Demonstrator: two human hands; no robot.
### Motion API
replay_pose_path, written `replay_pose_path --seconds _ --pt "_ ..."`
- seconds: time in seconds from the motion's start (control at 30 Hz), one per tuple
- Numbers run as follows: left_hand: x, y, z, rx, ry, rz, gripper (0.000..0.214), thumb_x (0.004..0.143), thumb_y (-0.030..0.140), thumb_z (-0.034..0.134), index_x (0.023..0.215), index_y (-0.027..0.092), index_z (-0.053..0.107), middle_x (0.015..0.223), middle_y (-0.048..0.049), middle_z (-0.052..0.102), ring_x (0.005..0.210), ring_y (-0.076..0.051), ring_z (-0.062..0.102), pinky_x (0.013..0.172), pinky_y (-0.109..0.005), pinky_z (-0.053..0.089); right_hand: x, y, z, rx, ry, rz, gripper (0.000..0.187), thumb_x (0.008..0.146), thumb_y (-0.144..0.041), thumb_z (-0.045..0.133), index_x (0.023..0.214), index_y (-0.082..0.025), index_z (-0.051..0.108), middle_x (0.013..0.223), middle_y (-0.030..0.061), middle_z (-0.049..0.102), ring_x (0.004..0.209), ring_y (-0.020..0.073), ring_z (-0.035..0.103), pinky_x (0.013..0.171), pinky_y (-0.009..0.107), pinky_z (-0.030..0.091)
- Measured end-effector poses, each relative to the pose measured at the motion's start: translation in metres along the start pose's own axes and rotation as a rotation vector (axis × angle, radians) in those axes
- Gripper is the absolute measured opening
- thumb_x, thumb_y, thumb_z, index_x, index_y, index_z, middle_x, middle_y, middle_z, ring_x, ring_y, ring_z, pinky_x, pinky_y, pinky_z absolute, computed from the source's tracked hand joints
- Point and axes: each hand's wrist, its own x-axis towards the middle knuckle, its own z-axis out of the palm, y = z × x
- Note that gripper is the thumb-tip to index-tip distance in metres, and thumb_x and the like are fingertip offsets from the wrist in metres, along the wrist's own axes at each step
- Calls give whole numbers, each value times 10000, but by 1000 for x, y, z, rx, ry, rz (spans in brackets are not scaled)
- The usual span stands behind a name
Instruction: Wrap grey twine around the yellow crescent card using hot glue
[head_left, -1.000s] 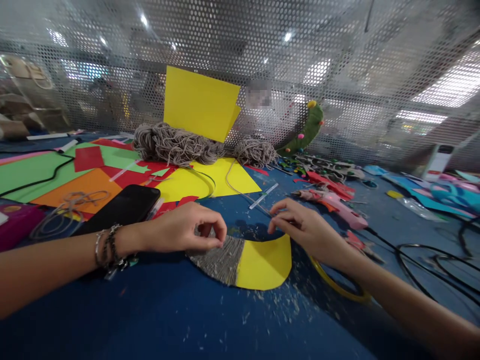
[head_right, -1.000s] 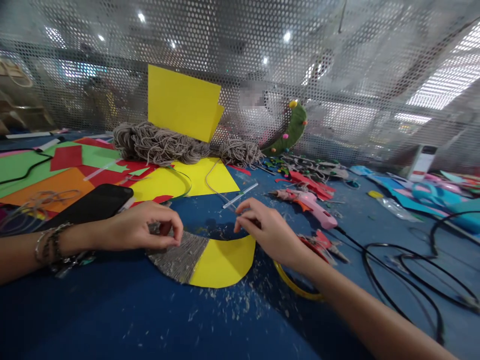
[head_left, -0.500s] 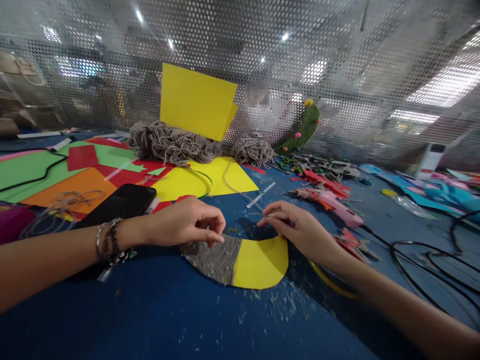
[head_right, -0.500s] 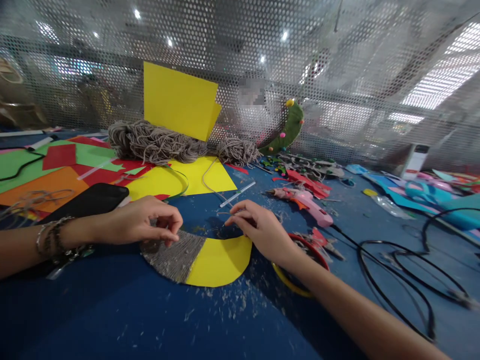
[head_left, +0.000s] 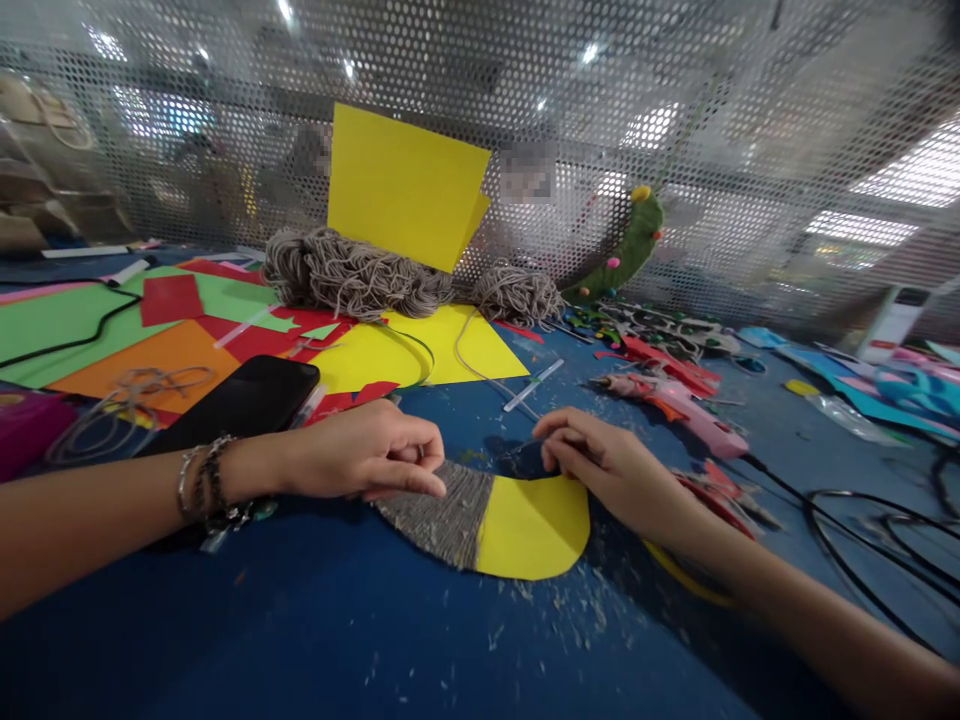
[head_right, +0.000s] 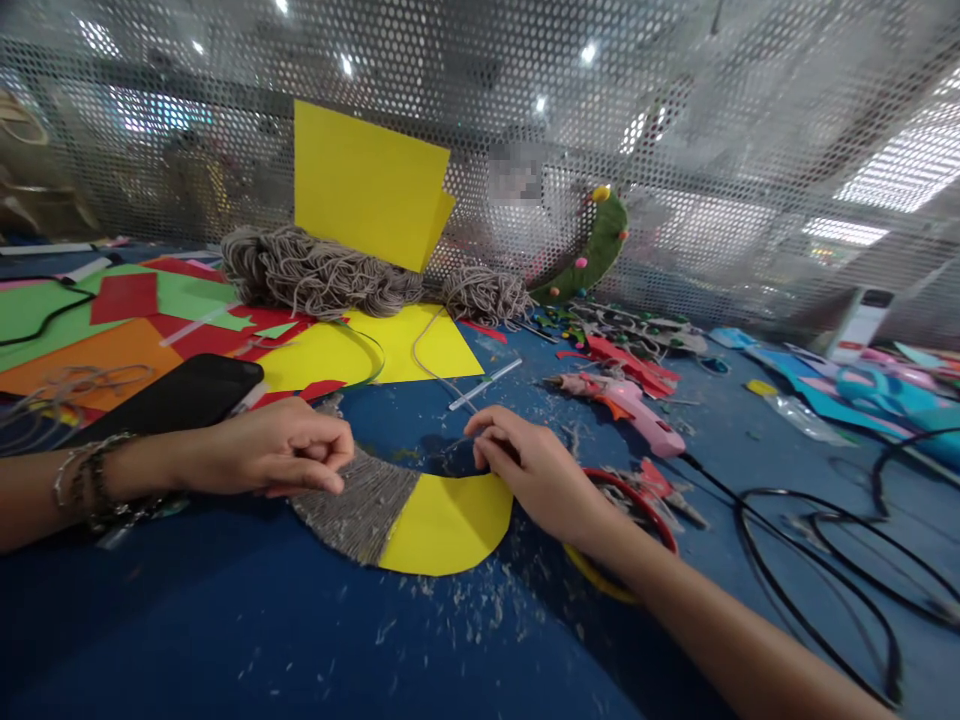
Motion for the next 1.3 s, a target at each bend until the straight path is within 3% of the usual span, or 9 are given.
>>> replay_pose_path --seconds 0.23,0.3,0.37,0.43,0.67,0.83,0.97,1.1,1.3 --pt "-1 -2 -1 120 1 95 436 922 338 400 522 166 397 387 71 383 364 -49 385 441 -154 327 -2 -5 2 -26 1 -23 146 878 -286 387 854 -219 514 668 -2 612 607 127 573 559 252 426" --pt "-2 -2 -1 187 49 113 364 919 300 416 588 159 470 487 46 471 455 -63 444 493 -166 342 -2 -5 2 -23 -3 -23 147 876 -294 394 860 -220 520 689 2 621 621 127 572 563 251 427" --pt "-2 -2 0 249 96 121 150 892 243 473 780 163 533 681 17 557 572 -80 486 535 -172 354 -3 -7 2 -27 -12 -18 151 874 -306 402 860 -220 524 719 8 634 636 126 568 571 249 425" --pt "-3 0 2 289 88 133 50 864 204 514 900 173 530 819 -5 569 643 -93 501 567 -181 369 -4 -10 2 -22 -34 -9 156 873 -323 407 863 -222 526 714 3 633 625 124 559 562 246 415" --pt "-3 5 7 569 -56 341 265 764 313 688 917 177 519 936 -56 612 854 -183 559 738 -271 423 -7 -20 -1 95 -149 51 183 878 -366 403 943 -231 507 633 -21 640 565 126 566 543 253 414" --pt "-6 5 12 802 -108 477 94 878 244 524 924 171 562 890 -53 645 754 -175 563 690 -304 419 -3 -4 -3 53 14 85 206 882 -388 419 923 -226 540 831 45 703 792 181 647 731 325 469" --pt "-8 4 17 881 -114 513 208 928 230 397 936 181 598 819 -51 654 719 -176 561 678 -315 424 -3 -5 -3 96 92 96 188 848 -384 484 826 -220 574 753 42 700 714 171 653 658 299 495" --pt "-8 5 18 898 -115 505 282 941 230 356 875 208 630 803 -49 678 732 -177 579 676 -315 435 -9 -19 -1 81 120 -13 143 831 -330 510 783 -229 600 662 3 661 567 119 600 509 235 459" --pt "-9 7 17 850 -78 551 290 939 233 383 868 152 653 802 -59 686 706 -168 616 646 -313 452 -17 -35 8 50 -108 -269 119 854 -246 511 831 -237 628 701 -21 669 578 74 591 507 185 430"
